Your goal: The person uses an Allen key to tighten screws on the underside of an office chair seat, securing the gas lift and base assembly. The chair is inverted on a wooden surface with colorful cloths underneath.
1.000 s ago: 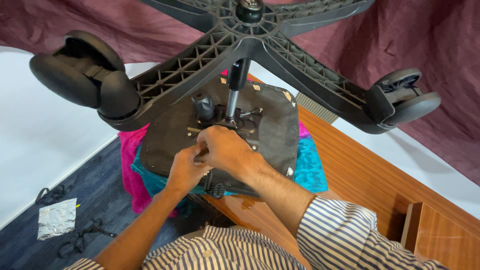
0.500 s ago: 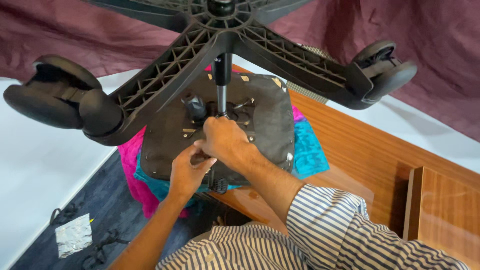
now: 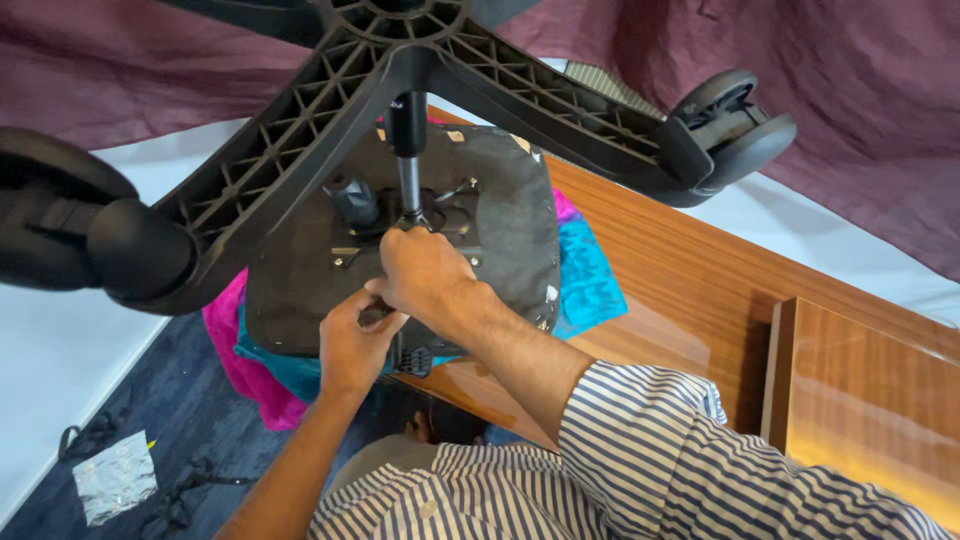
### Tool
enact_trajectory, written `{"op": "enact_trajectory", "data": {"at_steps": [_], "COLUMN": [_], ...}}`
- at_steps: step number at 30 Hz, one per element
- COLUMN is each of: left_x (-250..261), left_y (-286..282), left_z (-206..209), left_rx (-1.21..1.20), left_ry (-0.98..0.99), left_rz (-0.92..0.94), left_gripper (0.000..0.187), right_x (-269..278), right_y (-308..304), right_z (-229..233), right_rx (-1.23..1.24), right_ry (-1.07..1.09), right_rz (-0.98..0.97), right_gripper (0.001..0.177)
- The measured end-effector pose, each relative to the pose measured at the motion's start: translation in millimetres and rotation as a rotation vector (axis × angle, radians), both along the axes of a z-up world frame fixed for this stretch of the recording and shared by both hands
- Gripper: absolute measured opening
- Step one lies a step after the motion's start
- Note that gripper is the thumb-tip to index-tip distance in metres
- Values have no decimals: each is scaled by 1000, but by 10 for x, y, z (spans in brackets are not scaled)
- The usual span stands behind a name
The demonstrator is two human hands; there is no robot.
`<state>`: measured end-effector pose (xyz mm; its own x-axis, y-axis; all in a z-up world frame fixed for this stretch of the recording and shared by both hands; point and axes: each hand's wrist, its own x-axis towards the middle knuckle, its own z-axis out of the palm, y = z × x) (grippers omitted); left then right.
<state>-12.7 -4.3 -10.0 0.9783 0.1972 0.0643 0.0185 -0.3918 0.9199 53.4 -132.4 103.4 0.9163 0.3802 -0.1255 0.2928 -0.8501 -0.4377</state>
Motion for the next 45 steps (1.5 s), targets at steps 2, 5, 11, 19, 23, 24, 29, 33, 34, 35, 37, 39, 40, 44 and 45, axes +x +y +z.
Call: {"op": "enact_trajectory", "data": {"at_steps": [2, 5, 11, 19, 23, 24, 29, 33, 34, 35, 37, 39, 40, 44, 45], "left_x": [33, 67, 98, 93, 52, 53, 69, 67, 79, 93, 108, 113, 124, 177, 179], "left_y": [2, 39, 52, 52, 50, 48, 114, 182, 171, 156, 137, 125, 126, 155, 170], "left_z": [23, 49, 18, 131, 160, 155, 82, 75, 77, 80, 90, 95, 96, 112, 113], "left_rx": [-15, -11, 18, 35, 36, 58, -53, -39, -56, -73, -68, -23, -45, -46, -25], "left_ry": [-66, -142, -65, 10, -4, -54, -111, 99, 99, 98, 14, -150, -125, -88, -93], "left_rz": [-30, -85, -72, -101, -80, -86, -144, -105, -103, -101, -124, -171, -176, -184, -182], "left_gripper": [32, 35, 29, 34, 33, 33, 33, 32, 31, 31, 31, 32, 32, 34, 34], "right_x": [-6, -53, -48, -132, -87, -71, -76, -109, -109, -101, -96, -86, -90, -122, -130], "right_y": [-16, -36, 7, -37, 9, 16, 12, 34, 42, 48, 41, 19, 25, 27, 19], "right_z": [-1, 5, 24, 47, 52, 46, -30, -17, -2, 17, 47, 67, 67, 61, 61], "right_rx": [68, 165, 58, 100, -3, -43, 38, 177, 128, 79, 14, -18, 22, 239, 309], "right_ry": [-7, -60, -45, -60, -46, -35, -113, -152, -127, -104, -78, -72, -91, -177, -199], "right_rz": [21, 119, -6, 19, -65, -81, 69, 76, 11, -55, -97, -45, -8, 58, 54], "right_gripper": [28, 20, 36, 28, 41, 41, 22, 32, 32, 32, 30, 27, 23, 23, 26]}}
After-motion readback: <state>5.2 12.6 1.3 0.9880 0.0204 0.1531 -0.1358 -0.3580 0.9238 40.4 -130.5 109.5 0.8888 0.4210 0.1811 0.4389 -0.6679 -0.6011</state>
